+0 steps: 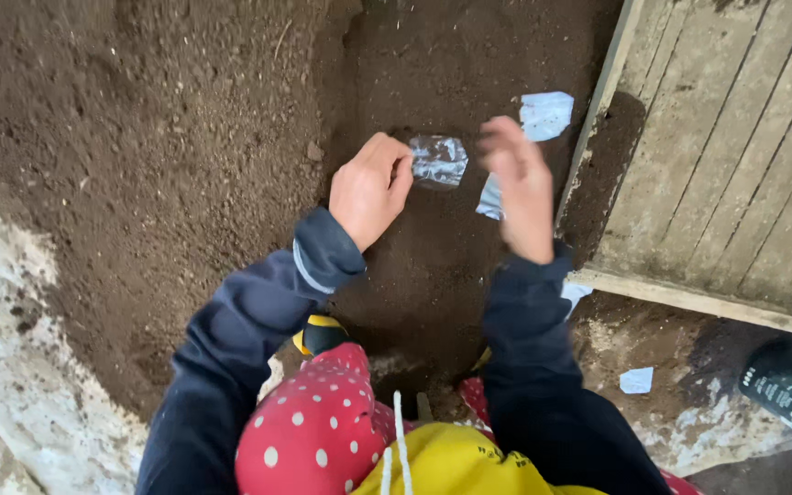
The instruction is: The person is sifting through soil by hand to retrieve small packets and other items.
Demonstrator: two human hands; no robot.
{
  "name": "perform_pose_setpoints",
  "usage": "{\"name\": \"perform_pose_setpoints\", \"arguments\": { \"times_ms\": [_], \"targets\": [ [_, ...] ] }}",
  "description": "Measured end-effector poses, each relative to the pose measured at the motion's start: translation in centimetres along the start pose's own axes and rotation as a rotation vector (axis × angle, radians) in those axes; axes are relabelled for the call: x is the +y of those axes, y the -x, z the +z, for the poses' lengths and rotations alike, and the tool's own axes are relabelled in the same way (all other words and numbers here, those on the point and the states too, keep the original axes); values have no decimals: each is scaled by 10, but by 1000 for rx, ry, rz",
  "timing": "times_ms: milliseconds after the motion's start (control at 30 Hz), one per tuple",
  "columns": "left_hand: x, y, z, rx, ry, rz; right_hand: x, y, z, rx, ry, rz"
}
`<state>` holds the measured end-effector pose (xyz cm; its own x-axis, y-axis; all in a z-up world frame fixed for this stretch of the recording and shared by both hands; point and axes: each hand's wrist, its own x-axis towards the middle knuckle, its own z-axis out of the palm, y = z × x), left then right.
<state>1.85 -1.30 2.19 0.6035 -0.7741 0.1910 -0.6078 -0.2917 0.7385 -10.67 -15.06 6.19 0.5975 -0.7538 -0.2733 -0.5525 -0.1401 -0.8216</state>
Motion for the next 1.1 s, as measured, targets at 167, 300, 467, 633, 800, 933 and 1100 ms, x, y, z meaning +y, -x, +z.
{"name": "perform_pose_setpoints", "arguments": {
  "times_ms": [167, 300, 467, 633, 800, 933, 1100],
  "targets": [
    [11, 0, -3, -103, 442, -174, 3, 20, 38, -53, -433, -16],
    [-4, 11, 0, -91, 525, -294, 30, 27, 45, -34, -441, -56],
    [17, 11, -17, -72, 416, 177, 65, 35, 54, -144, -1256, 278],
    [12, 15, -11, -17, 42, 333, 63, 52, 81, -129, -1270, 282],
    [29, 16, -38, -277, 582, 86, 26, 52, 51, 40, -542, -38],
    [17, 25, -48, -587, 624, -261, 73, 104, 80, 308, -473, -39],
    [-18, 35, 3, -110, -446, 229, 73, 105, 116, 545, -452, 107]
  ]
}}
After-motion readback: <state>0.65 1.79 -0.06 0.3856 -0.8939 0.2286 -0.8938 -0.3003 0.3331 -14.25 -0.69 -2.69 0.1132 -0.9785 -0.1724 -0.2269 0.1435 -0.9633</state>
